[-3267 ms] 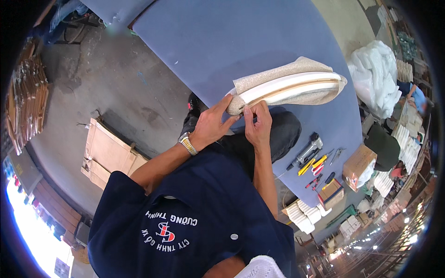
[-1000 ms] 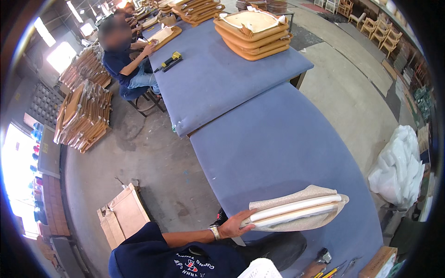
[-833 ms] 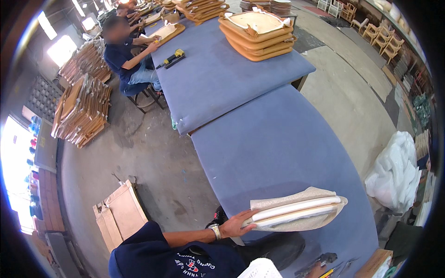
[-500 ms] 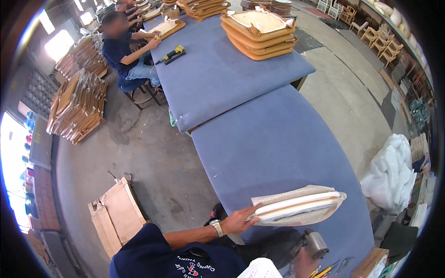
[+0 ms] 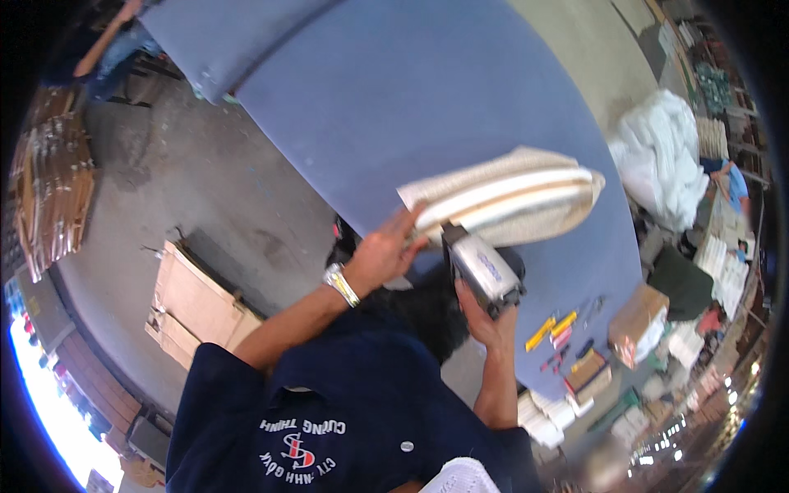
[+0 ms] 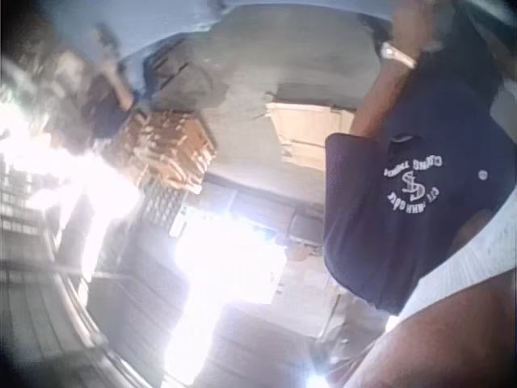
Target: The person folds a white fabric cover over a curved wooden frame, trims excess fabric with a utility knife, and secures the fabric using a staple gun. The person repeats this process on multiple sections of the frame.
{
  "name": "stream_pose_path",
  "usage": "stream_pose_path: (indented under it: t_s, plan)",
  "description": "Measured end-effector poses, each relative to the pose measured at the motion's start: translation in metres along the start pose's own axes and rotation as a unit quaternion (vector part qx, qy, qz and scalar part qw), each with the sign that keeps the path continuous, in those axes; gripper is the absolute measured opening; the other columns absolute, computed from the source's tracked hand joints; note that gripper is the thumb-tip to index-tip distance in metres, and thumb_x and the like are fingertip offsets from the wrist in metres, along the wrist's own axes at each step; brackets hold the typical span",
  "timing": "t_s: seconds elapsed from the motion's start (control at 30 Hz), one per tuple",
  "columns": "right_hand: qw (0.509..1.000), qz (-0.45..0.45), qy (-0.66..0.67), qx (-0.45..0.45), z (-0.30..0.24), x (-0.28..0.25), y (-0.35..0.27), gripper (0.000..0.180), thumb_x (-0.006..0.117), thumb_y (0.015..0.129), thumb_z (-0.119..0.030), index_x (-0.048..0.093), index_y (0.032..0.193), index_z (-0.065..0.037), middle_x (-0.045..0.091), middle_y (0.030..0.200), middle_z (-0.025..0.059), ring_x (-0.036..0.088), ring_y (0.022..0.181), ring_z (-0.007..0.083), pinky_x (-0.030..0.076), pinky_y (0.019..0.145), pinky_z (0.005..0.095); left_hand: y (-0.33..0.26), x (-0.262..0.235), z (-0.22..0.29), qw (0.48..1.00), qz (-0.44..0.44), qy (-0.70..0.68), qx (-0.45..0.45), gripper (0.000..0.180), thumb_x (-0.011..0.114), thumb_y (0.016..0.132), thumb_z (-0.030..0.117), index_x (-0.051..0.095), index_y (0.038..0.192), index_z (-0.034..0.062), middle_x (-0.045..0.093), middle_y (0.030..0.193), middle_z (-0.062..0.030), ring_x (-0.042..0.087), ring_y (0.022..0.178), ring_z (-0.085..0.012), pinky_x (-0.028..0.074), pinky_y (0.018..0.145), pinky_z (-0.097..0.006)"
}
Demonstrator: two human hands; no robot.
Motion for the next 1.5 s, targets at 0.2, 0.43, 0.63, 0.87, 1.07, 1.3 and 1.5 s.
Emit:
stream_pose_path:
  t_s: [0.2,0.43,0.63,0.87,1.07,1.3,1.5]
  plan:
    - [0.999,-0.025,-0.014,-0.043,-0.004,0.009,0.005,0.029,0.078,0.084,-0.003,0.068,0.111,0.005,0.075,0.100,0.0121,0.072,0.091,0.0160,0.055,0.082,0.0284,0.003,0.001,0.000,1.000,-0.021,-0.001,-0.009,0.067,0.071,0.094,0.018,0.043,0.154,0.0051,0.064,0.130,-0.0288,0.066,0.110,-0.0473,0.056,0.092,-0.047]
    - [0.986,-0.066,-0.109,-0.109,-0.014,0.017,0.002,0.032,0.078,0.078,-0.002,0.068,0.108,0.003,0.072,0.100,0.0154,0.073,0.087,0.0259,0.055,0.080,0.0309,0.001,0.001,-0.010,0.997,-0.034,-0.021,-0.061,0.073,0.074,0.092,0.016,0.039,0.154,0.0023,0.061,0.133,-0.0290,0.064,0.119,-0.0435,0.058,0.094,-0.045]
    - [0.991,-0.087,-0.086,-0.063,-0.009,0.024,0.003,0.038,0.076,0.076,-0.001,0.067,0.113,0.002,0.072,0.101,0.0161,0.073,0.090,0.0297,0.055,0.083,0.0328,0.000,0.003,-0.009,0.999,-0.028,-0.026,-0.027,0.087,0.074,0.080,0.001,0.033,0.158,0.0030,0.058,0.140,-0.0278,0.061,0.125,-0.0439,0.056,0.099,-0.045]
    - [0.985,-0.101,-0.126,-0.055,-0.018,0.026,0.005,0.044,0.073,0.074,0.000,0.066,0.118,0.000,0.072,0.102,0.0171,0.073,0.094,0.0309,0.054,0.085,0.0337,0.001,0.003,-0.006,0.998,-0.061,-0.013,-0.031,0.097,0.074,0.074,-0.004,0.029,0.160,0.0041,0.055,0.144,-0.0257,0.056,0.131,-0.0439,0.054,0.104,-0.046]
    - [0.982,-0.119,-0.128,-0.070,-0.027,0.030,0.007,0.038,0.076,0.081,-0.002,0.065,0.117,0.001,0.071,0.097,0.0125,0.071,0.087,0.0195,0.054,0.081,0.0293,0.000,0.003,-0.006,0.994,-0.094,-0.027,-0.051,0.102,0.071,0.071,-0.008,0.026,0.162,0.0058,0.048,0.151,-0.0247,0.052,0.135,-0.0432,0.051,0.109,-0.045]
    - [0.973,-0.116,-0.186,-0.064,-0.019,0.033,0.002,0.051,0.079,0.078,-0.008,0.063,0.126,-0.001,0.071,0.110,0.0168,0.072,0.097,0.0345,0.056,0.085,0.0360,0.001,0.001,-0.005,0.993,-0.099,-0.051,-0.039,0.107,0.075,0.070,-0.009,0.025,0.163,0.0080,0.046,0.154,-0.0248,0.051,0.137,-0.0434,0.047,0.113,-0.046]
    - [0.973,-0.134,-0.184,-0.047,-0.007,0.032,-0.005,0.066,0.084,0.072,-0.010,0.059,0.133,-0.003,0.068,0.121,0.0195,0.070,0.108,0.0392,0.056,0.092,0.0421,0.004,0.002,-0.005,0.990,-0.116,-0.037,-0.069,0.108,0.080,0.069,-0.005,0.027,0.163,0.0081,0.048,0.152,-0.0270,0.051,0.136,-0.0460,0.045,0.114,-0.048]
Point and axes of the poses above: each hand's wrist, its own y-axis towards the middle knuckle, its own x-axis out of the palm, z = x × y, the point moved 4 cm from there along y, towards the middle knuckle
